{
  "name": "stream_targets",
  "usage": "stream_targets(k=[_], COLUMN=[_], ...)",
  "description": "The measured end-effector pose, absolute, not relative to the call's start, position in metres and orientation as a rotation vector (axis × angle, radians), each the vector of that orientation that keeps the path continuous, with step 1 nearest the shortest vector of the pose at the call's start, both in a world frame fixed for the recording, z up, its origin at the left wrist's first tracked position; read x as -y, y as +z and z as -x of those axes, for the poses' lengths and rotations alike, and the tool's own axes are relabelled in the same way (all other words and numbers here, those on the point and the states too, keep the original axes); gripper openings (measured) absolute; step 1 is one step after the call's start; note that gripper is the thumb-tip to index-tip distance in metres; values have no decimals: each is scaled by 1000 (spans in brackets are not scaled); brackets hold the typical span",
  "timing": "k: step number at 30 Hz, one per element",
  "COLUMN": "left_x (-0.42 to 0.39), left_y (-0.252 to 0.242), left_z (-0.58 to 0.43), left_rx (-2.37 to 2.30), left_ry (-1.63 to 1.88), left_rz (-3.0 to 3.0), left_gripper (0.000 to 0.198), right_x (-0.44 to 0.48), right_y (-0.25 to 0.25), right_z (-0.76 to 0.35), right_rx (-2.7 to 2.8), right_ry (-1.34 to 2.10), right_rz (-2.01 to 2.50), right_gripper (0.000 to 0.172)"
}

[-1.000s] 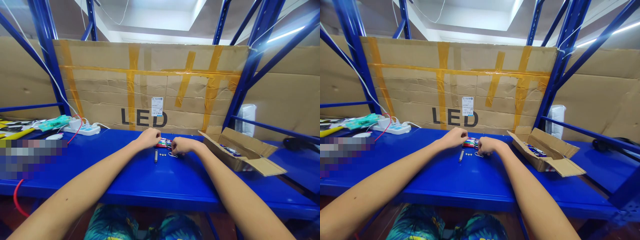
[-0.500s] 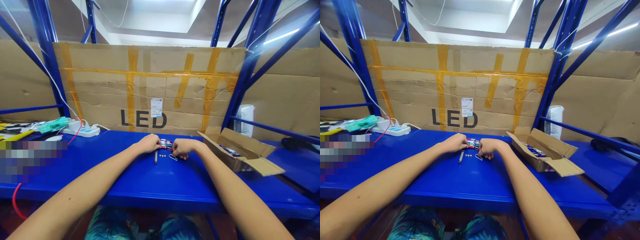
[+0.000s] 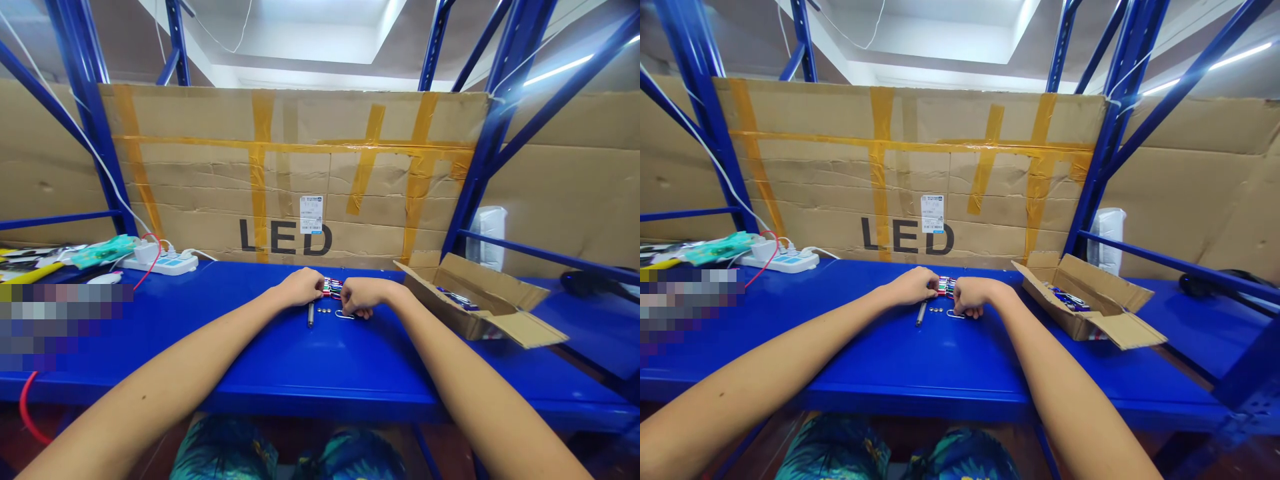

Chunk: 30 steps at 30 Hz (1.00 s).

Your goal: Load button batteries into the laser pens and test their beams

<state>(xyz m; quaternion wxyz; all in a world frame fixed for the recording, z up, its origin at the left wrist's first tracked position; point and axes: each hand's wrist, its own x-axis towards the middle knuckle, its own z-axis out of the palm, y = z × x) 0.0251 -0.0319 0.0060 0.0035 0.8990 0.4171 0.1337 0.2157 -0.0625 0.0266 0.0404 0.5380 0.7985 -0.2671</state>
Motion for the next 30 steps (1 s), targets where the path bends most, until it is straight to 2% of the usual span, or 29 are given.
stream_targets(k=[7,14,18,20,22,26,30], left_x=[29,34,36,36,36,38,42], left_y=[3,5,7,8,8,10,14], left_z=[-29,-32,-29,-28,-27,-27,-28], left_rx=[-1290,-1300,-1193,-1115,-1025,-900,-871], left_ry=[378,433,663,774,885,1039,1050], left_rz=[-2853,-2931,-3064,-3069,-3028,-2913,-2861], left_gripper=[10,9,12,12,12,9,14], right_x=[70,65,57,54,52,51,50], right_y=[30,30,30,30,30,31,33], right_z=[-209,-216,-221,-222,-221,-221,-223], right_rx=[-2420,-2522,-2770,-2910,-3032,-3200,-3196], right_ry=[-835,-833,-436,-243,-296,-500,-694], right_rz=[-1659,-1608,-1748,-1828,-1784,-1564,-1647], right_gripper=[12,7,11,23,34,22,23])
